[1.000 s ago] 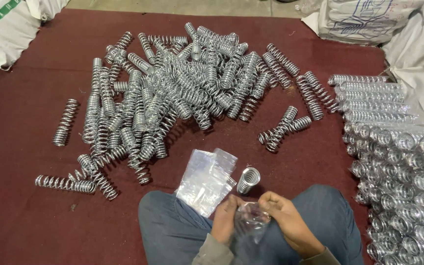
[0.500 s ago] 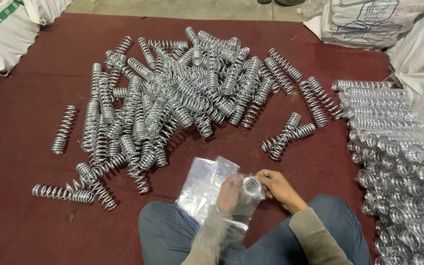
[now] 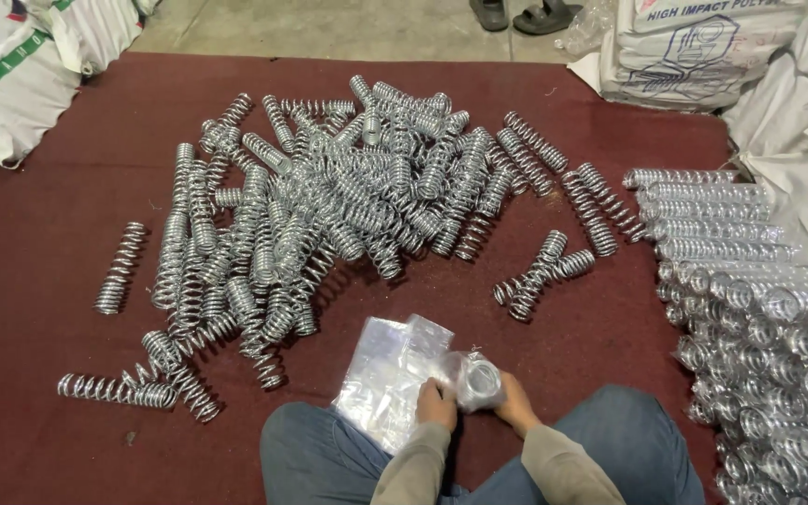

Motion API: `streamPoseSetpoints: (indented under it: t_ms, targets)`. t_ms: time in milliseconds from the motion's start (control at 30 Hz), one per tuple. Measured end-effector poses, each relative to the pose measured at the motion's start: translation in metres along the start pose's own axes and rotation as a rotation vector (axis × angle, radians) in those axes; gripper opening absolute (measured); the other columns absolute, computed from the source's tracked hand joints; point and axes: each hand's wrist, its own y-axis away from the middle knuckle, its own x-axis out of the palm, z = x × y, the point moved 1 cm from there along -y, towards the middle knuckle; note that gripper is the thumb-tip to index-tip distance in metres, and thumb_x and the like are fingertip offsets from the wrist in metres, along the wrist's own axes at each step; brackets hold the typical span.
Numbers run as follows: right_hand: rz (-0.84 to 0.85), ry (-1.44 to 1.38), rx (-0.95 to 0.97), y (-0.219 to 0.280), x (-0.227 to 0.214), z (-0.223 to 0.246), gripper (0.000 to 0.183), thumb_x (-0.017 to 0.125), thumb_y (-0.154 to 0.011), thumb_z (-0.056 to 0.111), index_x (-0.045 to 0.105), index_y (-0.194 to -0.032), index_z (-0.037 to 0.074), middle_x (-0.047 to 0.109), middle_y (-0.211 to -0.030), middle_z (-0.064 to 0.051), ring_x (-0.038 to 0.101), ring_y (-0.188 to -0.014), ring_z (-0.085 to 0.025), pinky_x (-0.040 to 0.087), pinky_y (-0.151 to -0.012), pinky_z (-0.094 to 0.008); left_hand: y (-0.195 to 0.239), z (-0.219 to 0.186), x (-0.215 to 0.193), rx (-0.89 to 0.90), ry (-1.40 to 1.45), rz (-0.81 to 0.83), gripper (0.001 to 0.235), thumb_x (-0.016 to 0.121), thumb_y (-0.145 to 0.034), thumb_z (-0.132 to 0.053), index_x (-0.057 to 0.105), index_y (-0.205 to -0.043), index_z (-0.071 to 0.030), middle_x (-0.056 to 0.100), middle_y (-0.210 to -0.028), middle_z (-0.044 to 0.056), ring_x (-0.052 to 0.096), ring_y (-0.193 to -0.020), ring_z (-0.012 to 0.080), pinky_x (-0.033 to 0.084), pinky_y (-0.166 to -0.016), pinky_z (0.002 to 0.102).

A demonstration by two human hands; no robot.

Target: The person is picking up metal springs from a pile and placing them into individual plastic bags while sitting on the floor.

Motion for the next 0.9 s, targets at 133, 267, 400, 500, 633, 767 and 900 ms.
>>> streamPoseSetpoints:
  t_ms: [133,267,400,500,633,767,900]
  targets:
    - [-0.11,-0.028,-0.083,0.05,-0.027,0.06,0.035,0.061,-0.081,0.014,0.074,-0.112,0.02,0.078,-0.112,-0.003,0.074,-0.106,-0.024,0.052,-0.091,-0.036,0.062,-0.071,-0.044,0.026,0.183,0.053,0.038,0.06,-0.091,-0.034,0.065,-0.127,-0.02,0.07,-0.12,0.001,0.069,-0.107,0.018,0.052,-0.097,0.031]
    - [-0.111,-0.021,-0.095,0.046,0.011,0.008,0.052,0.044,-0.073,-0.006,0.068,-0.116,0.01,0.074,-0.121,-0.012,0.067,-0.114,-0.033,0.049,-0.102,-0.042,0.056,-0.035,-0.014,0.557,0.067,0.109,0.07,0.059,-0.079,-0.006,0.043,-0.148,-0.004,0.053,-0.146,0.019,0.051,-0.135,0.0363,0.038,-0.117,0.039]
    - [0.136,0.032,0.097,0.076,-0.013,0.073,0.041,0.051,-0.086,0.003,0.058,-0.126,0.011,0.07,-0.125,-0.012,0.067,-0.117,-0.029,0.052,-0.099,-0.042,0.05,-0.062,-0.034,0.353,-0.062,0.268,0.064,0.081,-0.079,-0.018,0.05,-0.135,-0.022,0.069,-0.126,0.005,0.065,-0.116,0.0293,0.047,-0.096,0.037]
    - [0.24,0.089,0.112,0.122,-0.046,0.133,0.097,0.063,-0.082,0.022,0.01,-0.163,0.031,0.059,-0.144,-0.012,0.06,-0.132,-0.032,0.047,-0.108,-0.038,0.097,-0.102,-0.073,0.219,-0.211,0.382,0.054,0.06,-0.097,-0.041,0.044,-0.142,-0.016,0.067,-0.13,0.015,0.065,-0.115,0.0408,0.05,-0.1,0.049]
    - [0.228,0.225,-0.184,0.156,-0.069,0.138,0.102,0.071,-0.09,0.021,0.0,-0.164,0.019,0.037,-0.164,-0.007,0.052,-0.14,-0.031,0.048,-0.106,-0.038,0.155,-0.089,-0.08,0.261,-0.116,0.212,0.075,0.035,-0.097,-0.064,0.03,-0.158,-0.02,0.06,-0.143,0.016,0.06,-0.122,0.0451,0.045,-0.102,0.052]
    - [-0.106,0.086,-0.582,0.16,-0.104,0.179,0.027,0.063,-0.097,0.016,0.07,-0.122,0.017,0.081,-0.094,-0.002,0.075,-0.073,-0.014,0.054,-0.065,-0.03,0.185,-0.096,-0.089,0.703,-0.019,-0.096,0.082,0.059,-0.095,-0.054,0.028,-0.16,-0.016,0.067,-0.1,0.004,0.059,-0.093,0.0285,0.048,-0.087,0.042]
    - [-0.311,0.253,-1.016,0.167,-0.113,0.207,0.012,0.064,-0.096,0.012,0.073,-0.105,0.01,0.072,-0.094,0.0,0.058,-0.079,-0.022,0.045,-0.07,-0.036,0.169,-0.14,-0.099,1.01,0.012,-0.342,0.063,0.073,-0.078,-0.025,0.061,-0.14,-0.02,0.056,-0.123,0.01,0.058,-0.11,0.0296,0.043,-0.097,0.045]
